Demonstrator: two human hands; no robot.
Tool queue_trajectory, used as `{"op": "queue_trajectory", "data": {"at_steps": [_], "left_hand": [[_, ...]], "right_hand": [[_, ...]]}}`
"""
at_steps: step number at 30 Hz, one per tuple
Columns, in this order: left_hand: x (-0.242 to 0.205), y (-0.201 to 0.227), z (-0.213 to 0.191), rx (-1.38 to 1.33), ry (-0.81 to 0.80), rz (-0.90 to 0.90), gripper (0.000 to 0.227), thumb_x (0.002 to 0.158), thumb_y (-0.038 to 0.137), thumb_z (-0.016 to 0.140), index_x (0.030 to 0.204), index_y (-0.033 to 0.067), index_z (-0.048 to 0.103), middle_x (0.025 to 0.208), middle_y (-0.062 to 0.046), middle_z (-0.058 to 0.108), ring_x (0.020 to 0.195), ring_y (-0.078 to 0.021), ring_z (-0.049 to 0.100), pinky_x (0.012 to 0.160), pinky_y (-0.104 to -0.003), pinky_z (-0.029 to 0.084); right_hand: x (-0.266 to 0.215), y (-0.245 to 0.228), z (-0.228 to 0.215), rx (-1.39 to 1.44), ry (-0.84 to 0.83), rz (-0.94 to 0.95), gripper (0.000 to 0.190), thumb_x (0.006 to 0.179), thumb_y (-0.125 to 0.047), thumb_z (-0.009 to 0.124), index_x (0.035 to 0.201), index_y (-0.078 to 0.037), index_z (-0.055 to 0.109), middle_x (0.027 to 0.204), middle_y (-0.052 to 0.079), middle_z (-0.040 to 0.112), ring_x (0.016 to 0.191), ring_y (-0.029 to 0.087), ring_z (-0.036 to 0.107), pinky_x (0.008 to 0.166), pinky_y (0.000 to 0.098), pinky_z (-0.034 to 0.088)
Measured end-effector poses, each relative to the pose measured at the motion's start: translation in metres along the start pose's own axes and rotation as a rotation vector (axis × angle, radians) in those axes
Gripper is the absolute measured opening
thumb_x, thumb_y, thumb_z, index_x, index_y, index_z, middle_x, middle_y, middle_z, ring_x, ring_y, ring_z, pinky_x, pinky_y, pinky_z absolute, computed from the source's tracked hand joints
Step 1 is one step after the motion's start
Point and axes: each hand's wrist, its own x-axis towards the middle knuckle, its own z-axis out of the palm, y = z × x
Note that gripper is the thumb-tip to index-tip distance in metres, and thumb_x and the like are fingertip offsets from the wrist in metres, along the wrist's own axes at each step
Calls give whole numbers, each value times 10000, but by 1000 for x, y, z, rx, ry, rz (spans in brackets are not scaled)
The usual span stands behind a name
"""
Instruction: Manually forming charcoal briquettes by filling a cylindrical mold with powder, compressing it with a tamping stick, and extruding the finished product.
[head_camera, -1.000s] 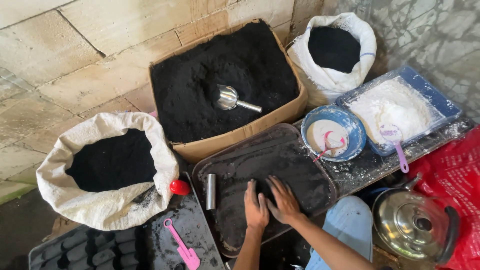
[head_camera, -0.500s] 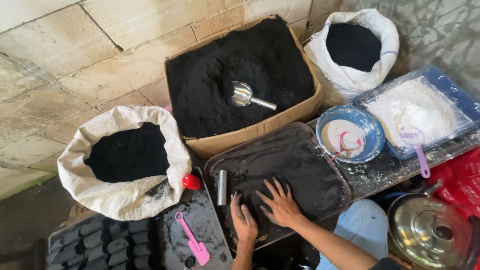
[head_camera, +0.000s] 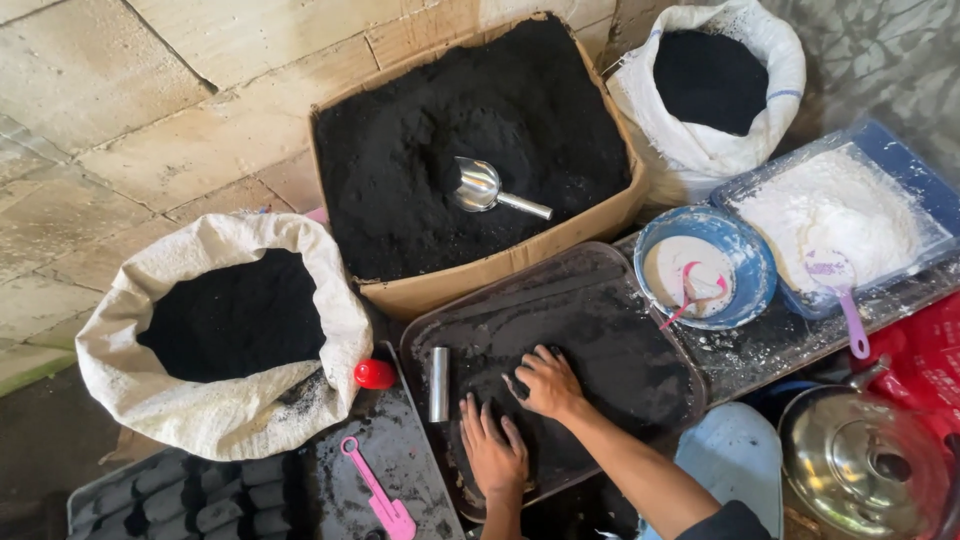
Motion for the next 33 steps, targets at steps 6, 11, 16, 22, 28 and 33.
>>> {"op": "queue_trajectory", "data": {"at_steps": [6,11,16,22,28,33], "left_hand": [[4,6,-7,14,-64,-56,454,858,330,355,1209,57,444,1420,-77,240,1330,-248,169,1055,-420,197],[4,5,-9,-19,-51,-43,446,854,326,361,1201,59,446,1419,-85,241,1331,-257,168,1047,-430,196],[5,6,-8,-8,-74,-47,463,863,329,343,1214,43,435,1430,-81,213,1337,-247,147,1059,-414,179],[5,5,-9,-40,-35,-24,465,867,311,289,1215,38,432,1418,-91,244,1334,-253,161,1066,-417,158],[4,7,-9,-40,5,-4,420,862,263,337,1202,47,453,1403,-96,281,1322,-262,204,1045,-416,207],[6,4,-6,-12,-88,-61,431,874,308,334,1216,66,435,1419,-93,229,1324,-272,172,1042,-442,215]], "right_hand": [[23,-5,-34,327,75,145,316,798,-333,616,730,-25,628,697,77,621,653,276,577,641,379,459],[6,18,-61,421,89,241,265,726,-364,636,847,-128,637,931,17,600,927,201,538,796,424,379],[-4,21,-64,224,-98,408,697,647,-596,561,1226,-221,462,1338,49,363,1267,269,284,899,548,292],[14,-25,-36,-53,-289,152,613,823,-572,351,1336,-239,319,1438,137,108,1299,356,126,1002,595,114],[17,-15,-27,-23,-348,-19,427,882,-315,417,1289,-186,412,1411,103,238,1258,318,248,969,529,238],[-3,28,-12,129,-282,-105,474,742,-12,606,1192,-127,514,1253,118,423,1222,305,327,953,495,314]]}}
